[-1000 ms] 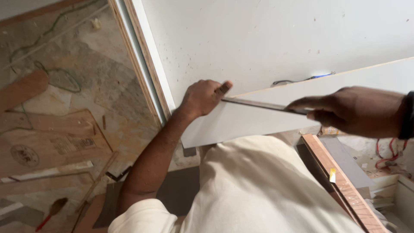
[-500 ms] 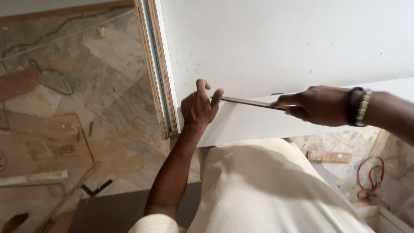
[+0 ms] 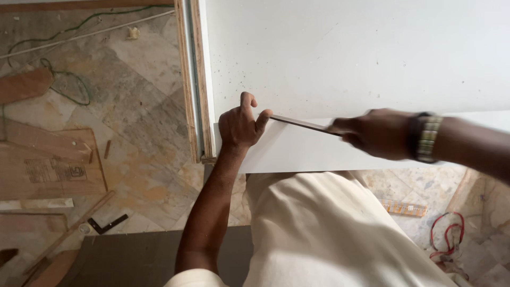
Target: The person aligns a white drawer front with the drawer box frame and uses a metal file to smooth the edges and corners. The person repeatedly checks the fit and files the edges to ensure a flush connection.
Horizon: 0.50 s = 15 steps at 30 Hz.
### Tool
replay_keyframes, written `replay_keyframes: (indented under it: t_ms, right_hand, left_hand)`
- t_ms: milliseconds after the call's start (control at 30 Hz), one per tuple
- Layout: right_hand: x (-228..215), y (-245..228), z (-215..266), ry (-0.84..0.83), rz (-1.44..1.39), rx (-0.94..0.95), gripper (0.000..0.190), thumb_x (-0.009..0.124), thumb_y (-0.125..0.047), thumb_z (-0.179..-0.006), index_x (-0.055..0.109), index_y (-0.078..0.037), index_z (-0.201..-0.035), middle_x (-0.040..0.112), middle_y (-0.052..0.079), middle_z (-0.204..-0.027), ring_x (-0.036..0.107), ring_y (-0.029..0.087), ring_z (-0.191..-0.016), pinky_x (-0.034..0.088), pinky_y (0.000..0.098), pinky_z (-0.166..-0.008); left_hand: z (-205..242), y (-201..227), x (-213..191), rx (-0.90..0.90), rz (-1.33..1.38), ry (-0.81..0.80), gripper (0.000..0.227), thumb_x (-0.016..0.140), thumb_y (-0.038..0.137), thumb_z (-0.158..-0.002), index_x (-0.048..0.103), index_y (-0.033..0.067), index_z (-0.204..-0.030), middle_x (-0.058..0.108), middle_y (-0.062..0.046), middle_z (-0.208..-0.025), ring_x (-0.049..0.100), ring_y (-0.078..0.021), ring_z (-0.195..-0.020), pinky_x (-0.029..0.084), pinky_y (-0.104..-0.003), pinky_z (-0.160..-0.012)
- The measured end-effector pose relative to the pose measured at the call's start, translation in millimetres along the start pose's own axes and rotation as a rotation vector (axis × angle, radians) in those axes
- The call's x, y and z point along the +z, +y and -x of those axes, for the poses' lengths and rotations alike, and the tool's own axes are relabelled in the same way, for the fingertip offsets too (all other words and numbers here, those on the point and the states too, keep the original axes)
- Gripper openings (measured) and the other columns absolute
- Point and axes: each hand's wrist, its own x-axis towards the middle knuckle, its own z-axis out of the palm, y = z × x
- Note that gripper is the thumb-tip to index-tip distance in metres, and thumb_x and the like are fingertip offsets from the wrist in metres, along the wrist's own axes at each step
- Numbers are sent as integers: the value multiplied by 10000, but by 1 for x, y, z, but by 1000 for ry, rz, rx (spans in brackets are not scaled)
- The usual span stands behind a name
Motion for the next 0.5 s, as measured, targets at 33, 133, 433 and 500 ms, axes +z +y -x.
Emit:
replay_keyframes:
  t_ms: [33,133,433,500]
  right_hand:
    - [0,-6,-7,-27,12,56,424,384,-387,-1046,475,-319,-1454,746,105,-801,703,239,-647,595,495,-682]
    - [-15,-2,-6,-133,-67,140,371,404,-404,-1067,499,-366,-1423,757,110,-813,720,258,-679,622,494,-715]
    - [0,17,10,-77,143,105,451,363,-392,-1030,483,-346,-1462,774,78,-821,741,243,-713,596,485,-756]
    - [3,16,14,-91,152,98,430,361,-381,-1074,499,-337,-1480,780,66,-817,745,219,-678,603,450,-732]
  left_hand:
    - [1,0,1,-11,-11,-25,812,132,826,-957,534,120,-944,412,47,-433,435,-106,-331,306,-303,-293]
    - [-6,3,-1,-25,-31,17,808,135,837,-944,530,134,-906,407,41,-426,441,-115,-327,299,-308,-298]
    - [-1,9,-7,-43,-24,109,801,173,838,-956,526,119,-943,407,36,-413,466,-138,-332,315,-317,-307]
    - [3,10,-7,-40,-7,91,796,182,837,-956,523,118,-936,407,38,-406,468,-136,-320,316,-315,-301]
